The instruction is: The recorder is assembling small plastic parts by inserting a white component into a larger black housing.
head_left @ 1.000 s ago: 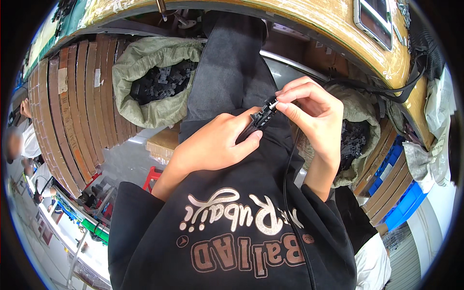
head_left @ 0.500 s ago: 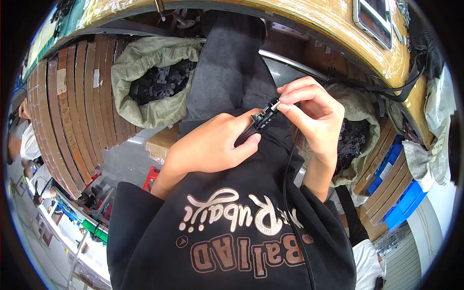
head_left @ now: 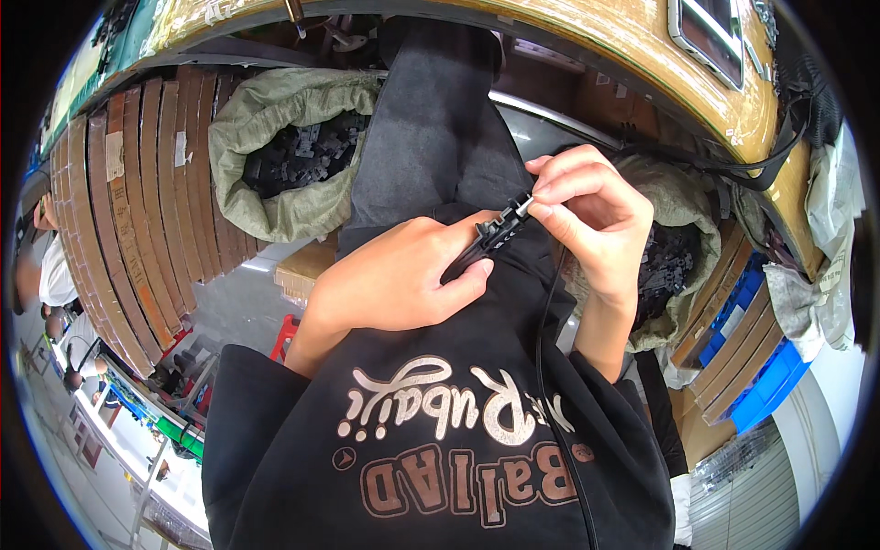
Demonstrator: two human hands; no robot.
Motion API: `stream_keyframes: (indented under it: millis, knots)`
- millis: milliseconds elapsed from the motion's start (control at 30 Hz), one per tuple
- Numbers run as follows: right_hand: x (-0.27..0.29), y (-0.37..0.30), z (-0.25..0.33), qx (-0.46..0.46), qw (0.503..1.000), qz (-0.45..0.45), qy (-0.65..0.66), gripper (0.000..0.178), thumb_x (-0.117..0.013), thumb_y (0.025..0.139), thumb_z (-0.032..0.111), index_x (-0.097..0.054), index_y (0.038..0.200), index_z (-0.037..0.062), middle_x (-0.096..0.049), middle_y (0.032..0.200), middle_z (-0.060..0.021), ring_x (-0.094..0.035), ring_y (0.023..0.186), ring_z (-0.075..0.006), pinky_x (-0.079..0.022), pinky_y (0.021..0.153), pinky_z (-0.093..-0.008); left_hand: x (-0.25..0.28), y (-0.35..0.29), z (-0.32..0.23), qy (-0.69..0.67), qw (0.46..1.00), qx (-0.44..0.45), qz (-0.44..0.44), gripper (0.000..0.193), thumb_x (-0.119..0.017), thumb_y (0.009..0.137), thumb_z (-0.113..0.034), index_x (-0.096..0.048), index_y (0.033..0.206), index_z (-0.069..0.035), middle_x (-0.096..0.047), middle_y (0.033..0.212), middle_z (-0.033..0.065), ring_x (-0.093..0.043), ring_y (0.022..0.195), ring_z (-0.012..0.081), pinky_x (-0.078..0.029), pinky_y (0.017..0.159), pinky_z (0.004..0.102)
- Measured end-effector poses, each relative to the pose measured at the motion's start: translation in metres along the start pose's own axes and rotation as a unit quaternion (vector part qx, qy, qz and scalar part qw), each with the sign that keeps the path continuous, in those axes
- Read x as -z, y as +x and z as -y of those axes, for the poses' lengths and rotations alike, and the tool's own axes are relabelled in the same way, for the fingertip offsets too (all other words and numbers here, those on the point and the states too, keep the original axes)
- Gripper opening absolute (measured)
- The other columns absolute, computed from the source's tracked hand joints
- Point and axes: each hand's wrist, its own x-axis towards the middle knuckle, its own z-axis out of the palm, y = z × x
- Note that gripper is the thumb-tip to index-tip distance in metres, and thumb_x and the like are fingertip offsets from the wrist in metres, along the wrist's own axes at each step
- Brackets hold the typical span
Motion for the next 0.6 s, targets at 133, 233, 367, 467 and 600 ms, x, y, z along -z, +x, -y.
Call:
stream_keyframes:
  millis: [133,233,367,467,600]
  knots:
    - [0.0019,0.0001,0.0002,-0.048,0.997,0.001,0.059,0.014,-0.062,0.065,-0.011,-0.061,0.078,-0.0047,-0.056,0.083,-0.0127,-0.054,0.081,-0.0186,-0.044,0.073,-0.0278,-0.0003,-0.0008,-0.0004,0.030,1.000,0.004,0.001,0.038,-0.047,0.079,-0.014,-0.042,0.113,0.002,-0.050,0.052,0.0177,-0.052,0.050,0.0344,-0.040,0.050,0.0390]
    - [0.0042,-0.0005,-0.0012,-0.044,0.997,0.007,0.062,0.015,-0.062,0.065,-0.011,-0.061,0.078,-0.0048,-0.056,0.084,-0.0130,-0.054,0.082,-0.0188,-0.044,0.073,-0.0281,0.0011,-0.0007,-0.0019,0.043,0.999,0.003,0.008,0.038,-0.047,0.079,-0.014,-0.042,0.113,0.002,-0.049,0.051,0.0171,-0.052,0.049,0.0341,-0.040,0.050,0.0392]
    - [0.0016,0.0009,0.0014,-0.059,0.996,-0.002,0.061,0.013,-0.063,0.065,-0.009,-0.057,0.075,-0.0018,-0.054,0.078,-0.0094,-0.053,0.077,-0.0177,-0.043,0.084,-0.0395,0.0020,0.0001,-0.0040,0.039,0.999,0.013,0.019,0.038,-0.047,0.079,-0.015,-0.042,0.113,0.002,-0.050,0.051,0.0168,-0.052,0.049,0.0340,-0.041,0.049,0.0393]
    - [0.0005,0.0024,0.0022,-0.068,0.995,-0.006,0.075,0.014,-0.064,0.065,-0.009,-0.057,0.075,-0.0017,-0.053,0.078,-0.0093,-0.053,0.076,-0.0177,-0.043,0.084,-0.0396,0.0004,-0.0002,-0.0014,0.041,0.999,0.000,0.005,0.037,-0.047,0.079,-0.014,-0.042,0.113,0.001,-0.050,0.051,0.0168,-0.052,0.049,0.0341,-0.040,0.049,0.0394]
    - [0.0016,0.0018,-0.0001,-0.064,0.995,0.000,0.083,0.014,-0.063,0.065,-0.009,-0.058,0.075,-0.0019,-0.053,0.078,-0.0093,-0.053,0.076,-0.0175,-0.043,0.084,-0.0396,0.0003,-0.0007,-0.0003,0.037,0.999,-0.002,0.001,0.037,-0.047,0.079,-0.014,-0.042,0.113,0.001,-0.050,0.051,0.0167,-0.052,0.049,0.0342,-0.040,0.049,0.0395]
